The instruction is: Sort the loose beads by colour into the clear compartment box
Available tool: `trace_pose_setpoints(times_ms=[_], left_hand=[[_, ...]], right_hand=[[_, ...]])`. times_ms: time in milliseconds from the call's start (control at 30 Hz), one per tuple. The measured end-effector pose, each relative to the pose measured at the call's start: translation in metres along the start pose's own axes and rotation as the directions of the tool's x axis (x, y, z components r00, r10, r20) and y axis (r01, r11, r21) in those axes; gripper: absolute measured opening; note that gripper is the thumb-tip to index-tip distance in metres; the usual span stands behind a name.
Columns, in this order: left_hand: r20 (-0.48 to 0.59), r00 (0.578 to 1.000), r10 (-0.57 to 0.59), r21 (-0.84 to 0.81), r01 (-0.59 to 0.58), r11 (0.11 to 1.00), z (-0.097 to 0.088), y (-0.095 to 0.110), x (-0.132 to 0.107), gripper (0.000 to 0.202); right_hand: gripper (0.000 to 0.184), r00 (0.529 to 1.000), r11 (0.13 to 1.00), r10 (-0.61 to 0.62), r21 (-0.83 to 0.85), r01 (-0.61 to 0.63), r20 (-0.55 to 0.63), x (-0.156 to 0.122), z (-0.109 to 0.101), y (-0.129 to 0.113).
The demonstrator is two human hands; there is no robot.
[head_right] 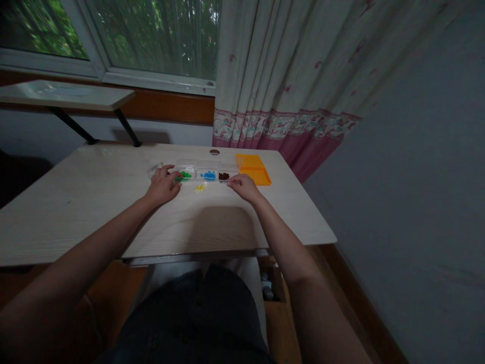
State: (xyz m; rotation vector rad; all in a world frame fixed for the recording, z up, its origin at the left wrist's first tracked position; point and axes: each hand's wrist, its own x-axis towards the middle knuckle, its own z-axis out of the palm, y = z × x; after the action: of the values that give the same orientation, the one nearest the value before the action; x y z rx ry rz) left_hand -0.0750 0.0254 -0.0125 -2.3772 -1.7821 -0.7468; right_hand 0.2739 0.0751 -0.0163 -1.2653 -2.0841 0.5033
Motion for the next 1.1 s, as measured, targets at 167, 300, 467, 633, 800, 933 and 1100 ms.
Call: trace_pose_setpoints(times_ms=[167,300,467,633,800,933,1100], left_hand=[[-0.001,0.995,0.102,0.015,-0.102,0.995,0.000,-0.013,-0.001,0.039],[-0.009,0.990,0.138,0.013,-0.138,0.990,-0.002,-0.019,-0.004,0.043],[-0.052,0.979,0.196,-0.008,-0.197,0.980,-0.007,-0.023,-0.012,0.043],[-0.076,0.984,0.162,-0.040,-0.166,0.985,-0.016,-0.029,-0.022,0.047],[-0.070,0.997,0.043,-0.095,-0.050,0.994,-0.023,-0.034,-0.026,0.052],[0.002,1.000,0.019,-0.147,-0.018,0.989,-0.027,-0.040,-0.024,0.053],[0.046,0.993,0.109,-0.135,-0.102,0.986,-0.031,-0.051,-0.020,0.053]], right_hand=[[0.022,1.000,0.999,-0.009,-0.037,0.009,0.001,-0.004,0.000,-0.004],[0.024,1.000,0.999,-0.005,-0.051,0.005,-0.001,-0.007,-0.001,-0.007],[0.023,1.000,0.999,-0.004,-0.046,0.004,-0.003,-0.011,-0.001,-0.006],[0.022,0.999,0.999,-0.012,-0.044,0.010,-0.042,-0.012,0.002,-0.005],[0.019,0.998,0.996,0.005,-0.083,-0.011,-0.069,-0.013,0.004,-0.009],[0.017,0.997,0.994,0.023,-0.107,-0.031,-0.077,-0.015,0.005,-0.012],[0.017,0.997,0.991,0.026,-0.126,-0.035,-0.068,-0.015,0.005,-0.012]])
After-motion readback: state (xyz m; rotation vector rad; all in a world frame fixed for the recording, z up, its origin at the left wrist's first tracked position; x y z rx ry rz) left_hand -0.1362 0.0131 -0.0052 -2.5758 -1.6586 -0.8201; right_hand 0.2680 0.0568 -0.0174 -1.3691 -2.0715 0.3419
